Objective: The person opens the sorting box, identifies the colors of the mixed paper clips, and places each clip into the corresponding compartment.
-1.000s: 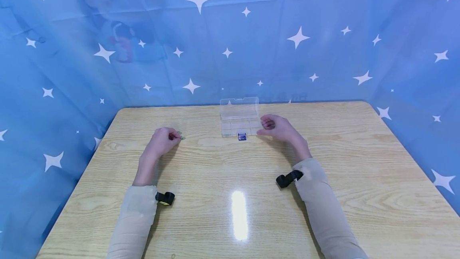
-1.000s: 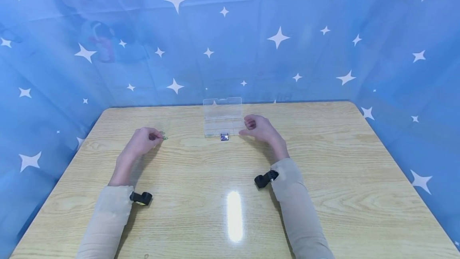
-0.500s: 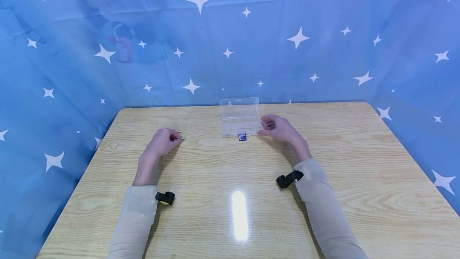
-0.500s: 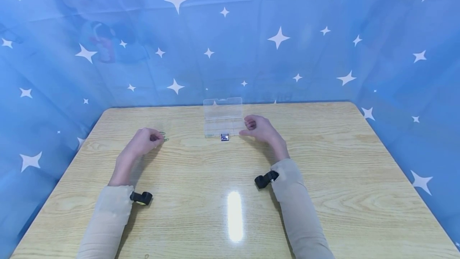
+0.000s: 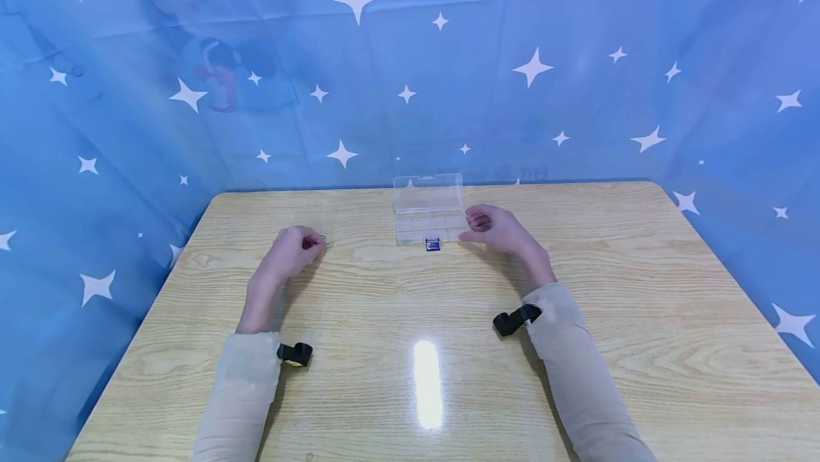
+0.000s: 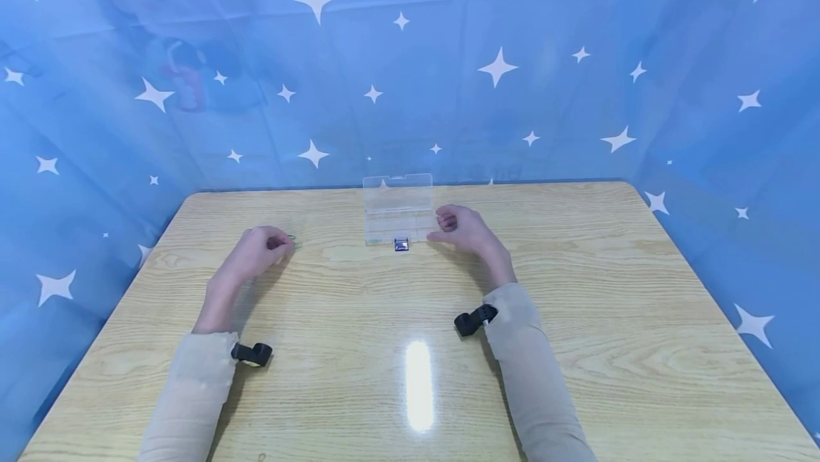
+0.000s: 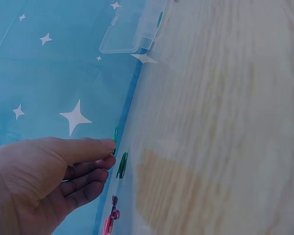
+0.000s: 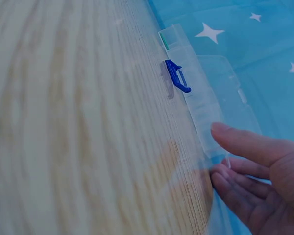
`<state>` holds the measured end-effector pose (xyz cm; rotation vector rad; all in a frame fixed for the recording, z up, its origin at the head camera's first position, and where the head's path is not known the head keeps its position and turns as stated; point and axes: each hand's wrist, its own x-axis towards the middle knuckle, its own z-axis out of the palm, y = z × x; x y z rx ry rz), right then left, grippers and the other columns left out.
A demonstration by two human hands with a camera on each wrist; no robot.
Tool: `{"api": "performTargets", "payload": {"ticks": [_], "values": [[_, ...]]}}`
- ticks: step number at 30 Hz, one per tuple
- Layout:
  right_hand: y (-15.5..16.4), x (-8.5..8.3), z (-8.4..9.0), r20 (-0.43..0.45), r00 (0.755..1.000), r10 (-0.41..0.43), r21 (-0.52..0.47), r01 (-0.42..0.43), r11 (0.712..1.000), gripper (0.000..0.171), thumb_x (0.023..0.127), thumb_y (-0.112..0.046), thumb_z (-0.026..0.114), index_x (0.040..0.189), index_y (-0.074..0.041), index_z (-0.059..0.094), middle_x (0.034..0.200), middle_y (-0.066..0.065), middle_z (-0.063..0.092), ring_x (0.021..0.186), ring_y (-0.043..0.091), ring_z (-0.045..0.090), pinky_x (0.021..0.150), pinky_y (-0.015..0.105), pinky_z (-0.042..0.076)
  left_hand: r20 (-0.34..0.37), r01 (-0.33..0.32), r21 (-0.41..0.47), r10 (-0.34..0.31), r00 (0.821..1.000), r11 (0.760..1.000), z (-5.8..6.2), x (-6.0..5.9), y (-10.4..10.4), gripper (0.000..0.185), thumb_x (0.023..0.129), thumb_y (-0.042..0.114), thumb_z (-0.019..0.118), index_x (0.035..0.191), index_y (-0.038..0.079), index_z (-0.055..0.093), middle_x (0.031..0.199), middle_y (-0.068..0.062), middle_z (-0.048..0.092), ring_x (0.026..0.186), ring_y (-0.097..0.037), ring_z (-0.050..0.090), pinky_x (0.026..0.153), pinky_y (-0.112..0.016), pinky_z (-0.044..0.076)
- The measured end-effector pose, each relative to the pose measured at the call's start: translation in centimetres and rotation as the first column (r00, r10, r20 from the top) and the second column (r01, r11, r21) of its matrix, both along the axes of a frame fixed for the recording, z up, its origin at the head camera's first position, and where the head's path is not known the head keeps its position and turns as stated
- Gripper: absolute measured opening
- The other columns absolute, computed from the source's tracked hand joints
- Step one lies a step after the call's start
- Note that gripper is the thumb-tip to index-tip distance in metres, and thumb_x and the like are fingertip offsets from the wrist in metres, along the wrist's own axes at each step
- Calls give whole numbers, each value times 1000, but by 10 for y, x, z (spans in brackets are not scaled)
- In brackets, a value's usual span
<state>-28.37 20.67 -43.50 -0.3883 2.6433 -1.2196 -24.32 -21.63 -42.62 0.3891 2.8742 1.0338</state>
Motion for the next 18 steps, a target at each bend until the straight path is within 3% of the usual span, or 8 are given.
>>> {"api": "performTargets", "payload": {"ticks": [18], "values": [[1, 0, 0, 2, 1000, 4, -8, -4, 1000, 64, 91, -23, 78, 141, 5, 50, 127, 20, 59, 120, 35, 56, 106, 46, 44, -56, 0, 2, 0, 998, 1000, 9, -2, 15, 20, 100, 9, 62, 110, -4, 72, 94, -13, 69, 76, -20, 60, 68, -34, 51]]}}
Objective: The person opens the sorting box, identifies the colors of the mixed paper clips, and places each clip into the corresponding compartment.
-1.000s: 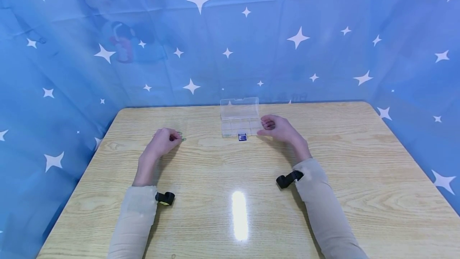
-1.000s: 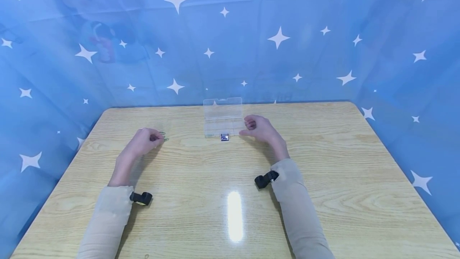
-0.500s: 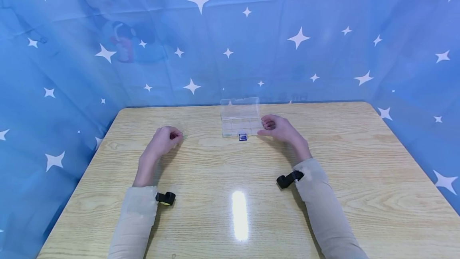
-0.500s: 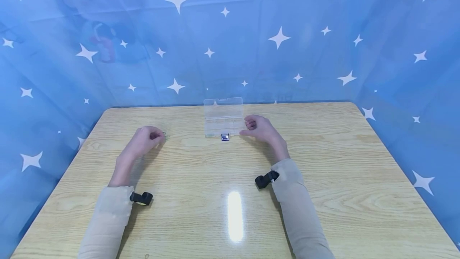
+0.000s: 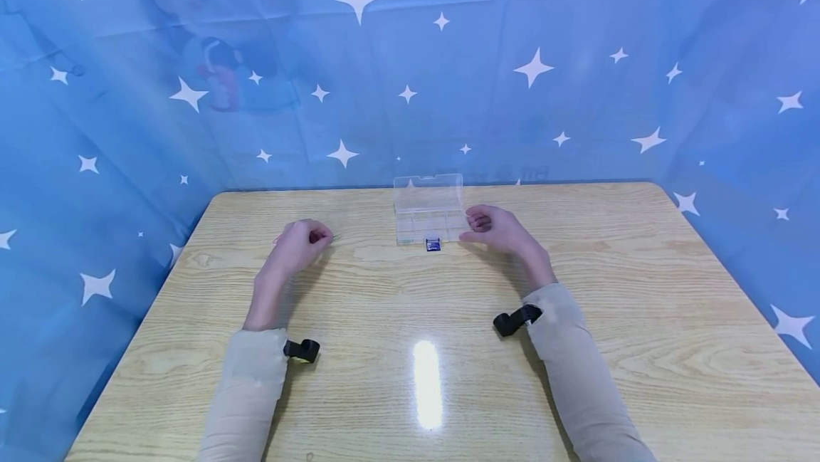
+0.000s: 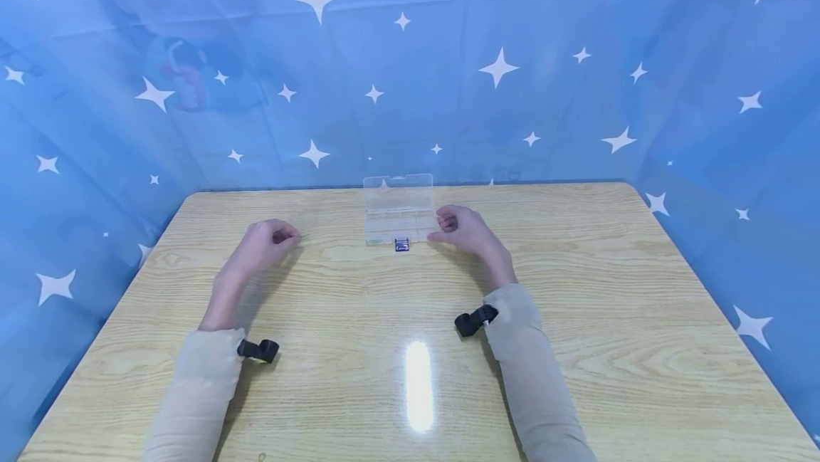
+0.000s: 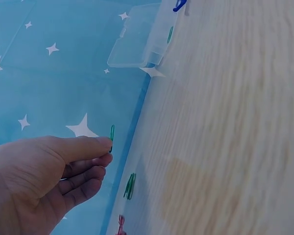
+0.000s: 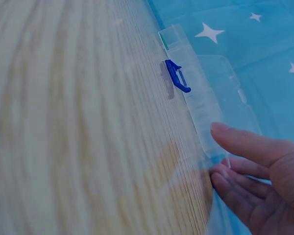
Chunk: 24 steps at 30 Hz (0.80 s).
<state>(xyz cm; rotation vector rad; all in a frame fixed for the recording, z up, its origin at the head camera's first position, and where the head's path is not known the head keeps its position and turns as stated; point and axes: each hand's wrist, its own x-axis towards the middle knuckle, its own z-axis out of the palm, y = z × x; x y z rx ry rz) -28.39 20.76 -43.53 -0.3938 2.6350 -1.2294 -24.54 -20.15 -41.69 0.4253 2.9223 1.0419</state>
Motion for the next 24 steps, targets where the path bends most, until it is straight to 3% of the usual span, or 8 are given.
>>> {"api": "performTargets", "payload": {"ticks": [24], "values": [[0, -1, -2, -4, 1000, -5, 1, 5, 1000, 64, 91, -24, 78, 141, 5, 50, 126, 20, 60, 118, 34, 57, 104, 45, 45, -39, 47, 55, -45, 998, 997, 9, -9, 35, 17, 99, 10, 65, 106, -3, 73, 95, -12, 69, 83, -23, 63, 75, -37, 54]]}}
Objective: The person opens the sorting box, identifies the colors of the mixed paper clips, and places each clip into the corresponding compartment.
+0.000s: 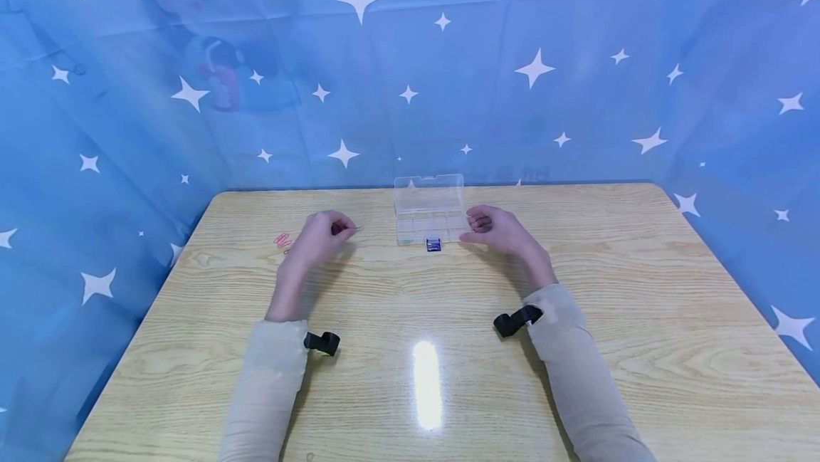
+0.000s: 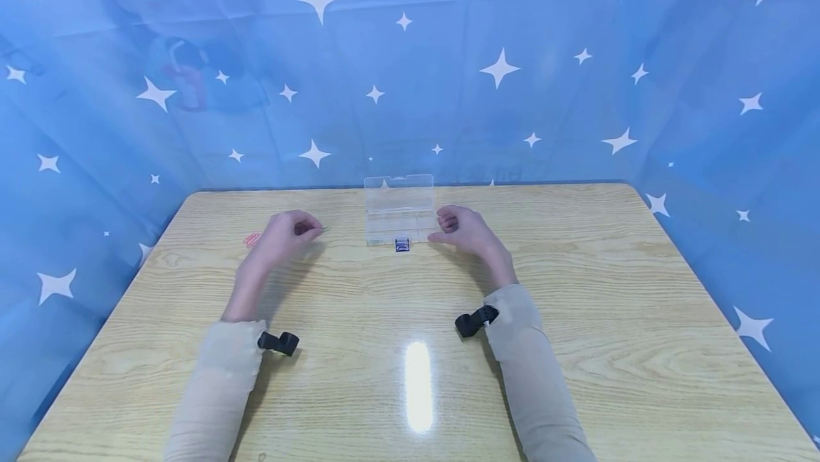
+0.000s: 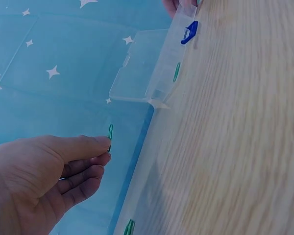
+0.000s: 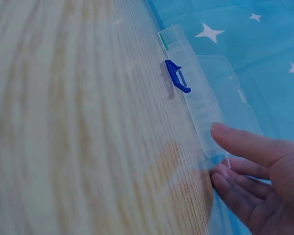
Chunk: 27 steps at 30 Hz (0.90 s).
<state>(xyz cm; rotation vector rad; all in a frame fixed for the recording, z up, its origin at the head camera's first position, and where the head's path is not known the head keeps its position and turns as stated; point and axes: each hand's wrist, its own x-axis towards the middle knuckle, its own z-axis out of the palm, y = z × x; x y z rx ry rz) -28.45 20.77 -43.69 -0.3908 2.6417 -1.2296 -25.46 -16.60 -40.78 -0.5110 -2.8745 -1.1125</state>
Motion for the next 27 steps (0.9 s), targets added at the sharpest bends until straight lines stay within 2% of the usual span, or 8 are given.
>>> {"api": "performTargets", "payload": {"ticks": [27], "values": [[0, -2, 1, 15, 1000, 0, -2, 0, 1000, 63, 91, -24, 78, 141, 4, 50, 126, 18, 60, 118, 33, 57, 104, 45, 45, -23, 56, 52, -55, 998, 997, 1, -14, 41, 15, 98, 9, 67, 106, -3, 73, 96, -13, 71, 85, -23, 65, 78, -34, 55]]}}
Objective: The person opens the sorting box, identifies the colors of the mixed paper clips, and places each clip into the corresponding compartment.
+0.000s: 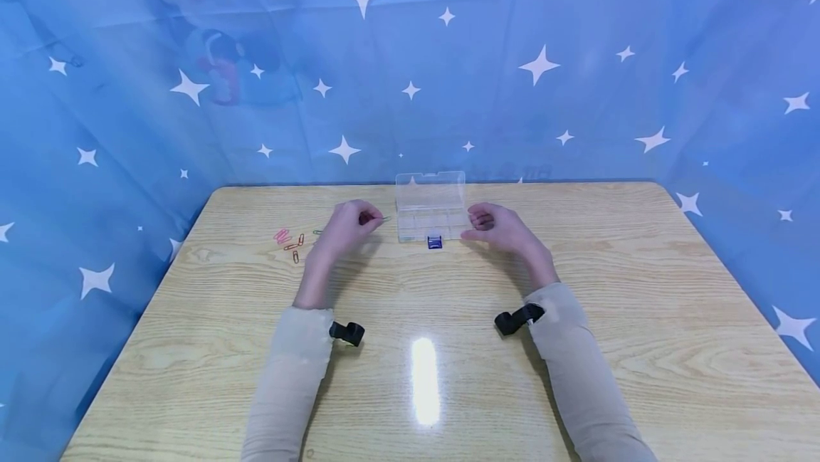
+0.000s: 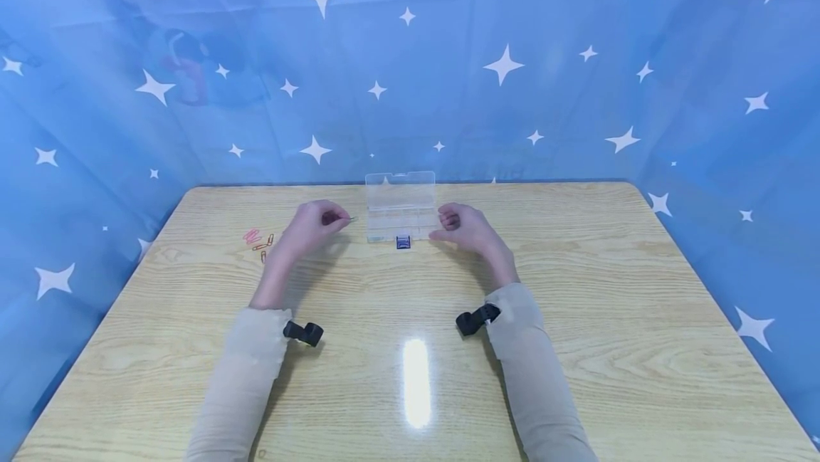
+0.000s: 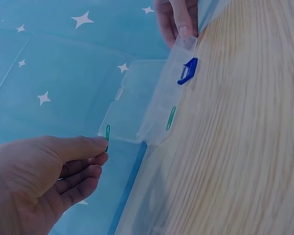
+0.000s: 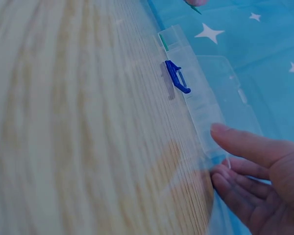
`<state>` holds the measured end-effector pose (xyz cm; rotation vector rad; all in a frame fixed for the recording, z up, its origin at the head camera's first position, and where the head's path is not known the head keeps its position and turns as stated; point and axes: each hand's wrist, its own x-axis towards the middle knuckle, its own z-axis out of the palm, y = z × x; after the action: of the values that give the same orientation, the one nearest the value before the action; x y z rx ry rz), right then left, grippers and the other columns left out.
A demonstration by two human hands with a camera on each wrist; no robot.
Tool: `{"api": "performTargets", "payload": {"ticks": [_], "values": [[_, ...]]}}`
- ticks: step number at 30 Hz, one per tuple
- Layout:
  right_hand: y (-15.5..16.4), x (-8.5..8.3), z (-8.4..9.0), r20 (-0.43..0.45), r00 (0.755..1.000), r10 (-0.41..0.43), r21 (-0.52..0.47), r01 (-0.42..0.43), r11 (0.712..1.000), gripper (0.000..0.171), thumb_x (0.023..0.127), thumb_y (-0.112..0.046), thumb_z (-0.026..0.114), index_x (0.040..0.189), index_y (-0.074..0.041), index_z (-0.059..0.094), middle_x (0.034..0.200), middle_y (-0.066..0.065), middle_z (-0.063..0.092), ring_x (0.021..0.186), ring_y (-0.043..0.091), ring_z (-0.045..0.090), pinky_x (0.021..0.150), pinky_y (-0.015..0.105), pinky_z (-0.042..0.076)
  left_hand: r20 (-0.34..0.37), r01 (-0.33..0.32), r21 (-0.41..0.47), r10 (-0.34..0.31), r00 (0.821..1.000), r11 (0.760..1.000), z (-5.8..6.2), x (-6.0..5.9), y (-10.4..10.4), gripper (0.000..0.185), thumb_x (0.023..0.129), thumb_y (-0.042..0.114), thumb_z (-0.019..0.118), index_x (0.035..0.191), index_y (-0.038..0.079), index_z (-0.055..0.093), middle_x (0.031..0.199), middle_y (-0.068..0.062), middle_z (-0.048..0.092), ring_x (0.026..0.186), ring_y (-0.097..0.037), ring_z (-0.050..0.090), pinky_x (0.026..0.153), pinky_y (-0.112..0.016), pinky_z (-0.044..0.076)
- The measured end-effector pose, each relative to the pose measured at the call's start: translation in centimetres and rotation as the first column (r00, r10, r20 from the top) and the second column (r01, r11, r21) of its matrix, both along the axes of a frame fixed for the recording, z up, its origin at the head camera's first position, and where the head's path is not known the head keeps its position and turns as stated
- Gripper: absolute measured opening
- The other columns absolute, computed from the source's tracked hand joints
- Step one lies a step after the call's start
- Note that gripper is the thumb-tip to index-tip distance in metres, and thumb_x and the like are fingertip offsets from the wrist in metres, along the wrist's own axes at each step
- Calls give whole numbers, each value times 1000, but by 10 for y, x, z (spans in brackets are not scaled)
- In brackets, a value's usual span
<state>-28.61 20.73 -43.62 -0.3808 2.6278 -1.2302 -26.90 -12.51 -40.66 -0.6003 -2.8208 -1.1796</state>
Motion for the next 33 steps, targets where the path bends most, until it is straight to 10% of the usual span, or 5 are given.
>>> {"api": "performTargets", "payload": {"ticks": [33], "values": [[0, 1, 0, -2, 1000, -15, 1, 15, 1000, 63, 91, -24, 78, 141, 2, 51, 124, 17, 61, 117, 32, 58, 103, 44, 46, 13, 49, -36, -49, 999, 998, -17, -11, 44, 11, 97, 3, 65, 102, -2, 74, 95, -11, 70, 83, -19, 63, 74, -28, 53]]}}
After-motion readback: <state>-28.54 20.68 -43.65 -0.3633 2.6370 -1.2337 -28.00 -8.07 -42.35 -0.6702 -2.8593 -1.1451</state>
